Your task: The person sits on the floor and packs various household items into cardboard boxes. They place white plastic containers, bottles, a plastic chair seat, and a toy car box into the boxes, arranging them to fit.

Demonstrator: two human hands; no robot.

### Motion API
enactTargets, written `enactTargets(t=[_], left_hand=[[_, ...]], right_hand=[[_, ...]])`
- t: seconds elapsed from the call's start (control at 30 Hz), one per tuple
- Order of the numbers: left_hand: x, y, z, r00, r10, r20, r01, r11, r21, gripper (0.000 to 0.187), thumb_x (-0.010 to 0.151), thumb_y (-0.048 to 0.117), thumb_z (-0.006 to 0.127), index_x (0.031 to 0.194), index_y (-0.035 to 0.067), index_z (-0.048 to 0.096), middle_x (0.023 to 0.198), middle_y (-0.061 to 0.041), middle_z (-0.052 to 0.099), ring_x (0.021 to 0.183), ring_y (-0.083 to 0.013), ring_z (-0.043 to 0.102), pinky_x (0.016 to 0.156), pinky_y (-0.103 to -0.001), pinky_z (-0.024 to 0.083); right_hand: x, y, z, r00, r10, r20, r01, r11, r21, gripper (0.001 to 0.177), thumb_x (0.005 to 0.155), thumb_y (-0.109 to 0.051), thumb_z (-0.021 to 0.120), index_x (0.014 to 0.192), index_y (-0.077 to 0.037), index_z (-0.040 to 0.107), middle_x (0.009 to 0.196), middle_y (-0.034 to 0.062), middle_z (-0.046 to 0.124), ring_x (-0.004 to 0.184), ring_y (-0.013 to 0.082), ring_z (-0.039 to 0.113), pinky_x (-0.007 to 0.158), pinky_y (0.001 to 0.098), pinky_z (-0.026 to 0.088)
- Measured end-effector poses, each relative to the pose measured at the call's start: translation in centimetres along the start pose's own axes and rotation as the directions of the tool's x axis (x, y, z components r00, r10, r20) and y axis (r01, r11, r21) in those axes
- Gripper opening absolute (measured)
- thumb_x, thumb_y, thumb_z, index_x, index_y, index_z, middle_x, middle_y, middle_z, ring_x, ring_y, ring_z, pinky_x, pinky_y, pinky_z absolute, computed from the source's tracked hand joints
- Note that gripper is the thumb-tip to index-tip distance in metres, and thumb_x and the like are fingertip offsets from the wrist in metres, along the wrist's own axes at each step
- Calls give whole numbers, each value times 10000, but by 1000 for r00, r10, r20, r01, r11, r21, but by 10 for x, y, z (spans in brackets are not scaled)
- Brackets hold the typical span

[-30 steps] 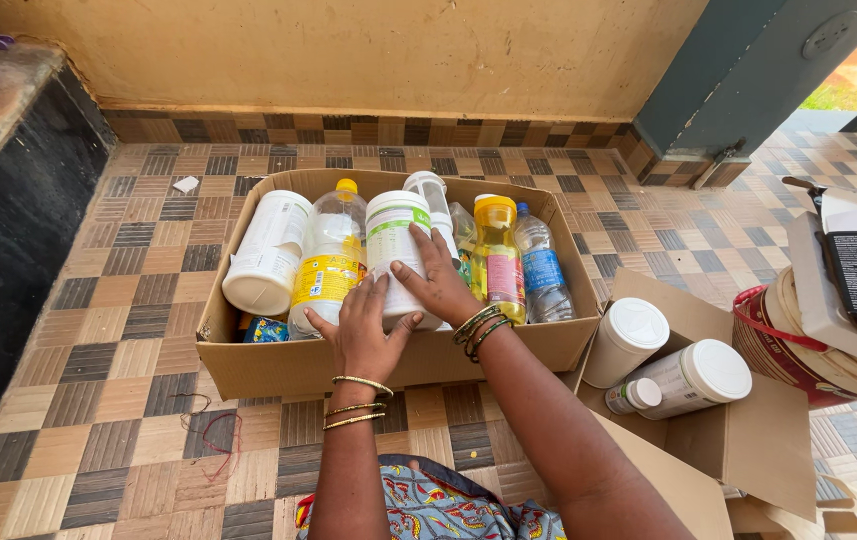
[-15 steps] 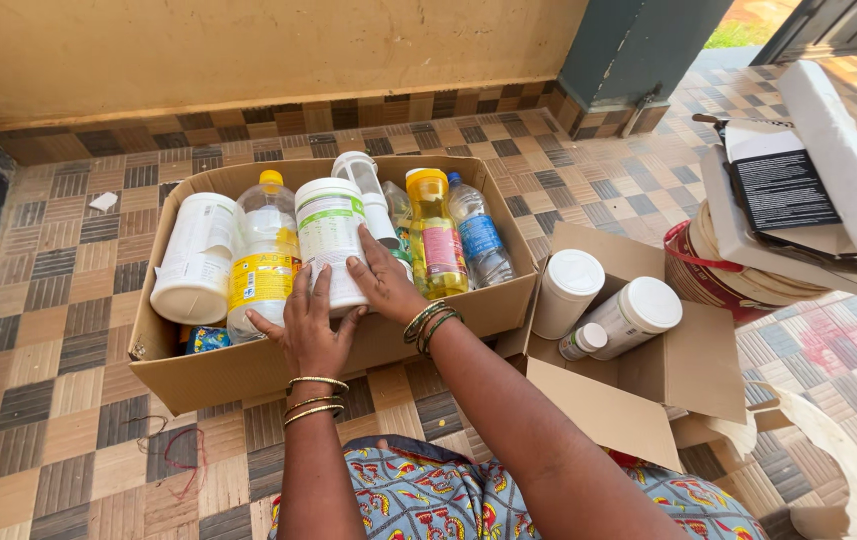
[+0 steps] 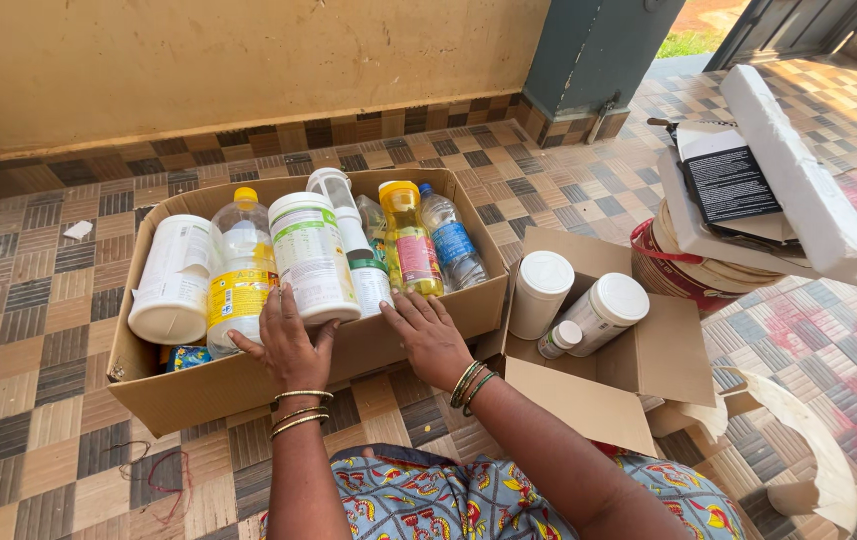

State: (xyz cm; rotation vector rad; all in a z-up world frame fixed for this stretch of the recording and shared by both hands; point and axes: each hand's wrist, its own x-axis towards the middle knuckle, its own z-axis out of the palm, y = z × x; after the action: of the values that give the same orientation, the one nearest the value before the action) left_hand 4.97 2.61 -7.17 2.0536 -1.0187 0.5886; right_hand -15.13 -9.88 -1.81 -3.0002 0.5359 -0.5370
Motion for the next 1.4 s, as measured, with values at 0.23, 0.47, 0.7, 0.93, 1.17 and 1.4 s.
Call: enactTargets(t=[0.23, 0.47, 0.7, 0.93, 1.17, 1.4], left_hand=[[-1, 33, -6, 995, 80, -53, -81, 997, -9, 958, 796, 240, 789, 1595, 194, 264, 1610, -166, 362, 1503, -388, 345, 1197, -745, -7], [-6, 81, -3, 959, 281, -14, -282, 956, -79, 897, 818, 161, 749, 1577, 222, 276, 1591, -126, 397, 1499, -357, 348, 1228, -709, 28], [-25, 135, 5, 867, 463, 183, -421, 878, -226, 806, 828, 172, 724, 1542, 209, 351, 1527, -130, 446, 1464, -345, 357, 1205, -689, 57], [-44, 167, 10, 772, 573, 277, -462, 804, -375, 724, 836, 105, 702, 1507, 142, 431, 1478, -159, 486, 1426, -348, 398, 1208, -656, 120], [-50, 180, 18, 731, 601, 324, -438, 777, -452, 700, 844, 66, 689, 1500, 109, 448, 1460, -179, 493, 1387, -375, 428, 1178, -567, 268], [-57, 189, 29, 733, 582, 354, -354, 769, -533, 617, 854, 48, 679, 1446, 79, 510, 1395, -186, 552, 1332, -378, 499, 1136, -505, 365]], right_hand=[[-28, 14, -8, 997, 49, -51, -50, 999, -5, 603, 878, -145, 648, 1463, -182, 508, 1598, 135, 382, 1503, 287, 310, 1212, 558, 136], [-75, 89, 6, 907, 319, -277, -284, 946, 158, 427, 910, -138, 627, 1337, -144, 625, 1547, 172, 445, 1417, 356, 428, 1197, 510, 297], [-108, 188, 23, 713, 649, -265, -617, 760, 203, 393, 906, -148, 680, 1298, -150, 657, 1532, 191, 443, 1404, 393, 427, 1166, 516, 331], [-93, 241, 25, 671, 734, -102, -729, 679, 91, 905, 755, -305, 847, 1527, -160, 397, 1589, 258, 256, 1474, 451, 240, 1186, 556, 245], [-50, 249, -6, 672, 734, 93, -722, 678, -135, 1184, 659, -531, 904, 1591, -188, 260, 1561, 221, 268, 1473, 410, 254, 1170, 601, 245], [-81, 207, -15, 767, 641, -24, -641, 763, -82, 998, 612, -448, 915, 1464, -189, 464, 1470, 230, 345, 1305, 434, 397, 1082, 522, 392]])
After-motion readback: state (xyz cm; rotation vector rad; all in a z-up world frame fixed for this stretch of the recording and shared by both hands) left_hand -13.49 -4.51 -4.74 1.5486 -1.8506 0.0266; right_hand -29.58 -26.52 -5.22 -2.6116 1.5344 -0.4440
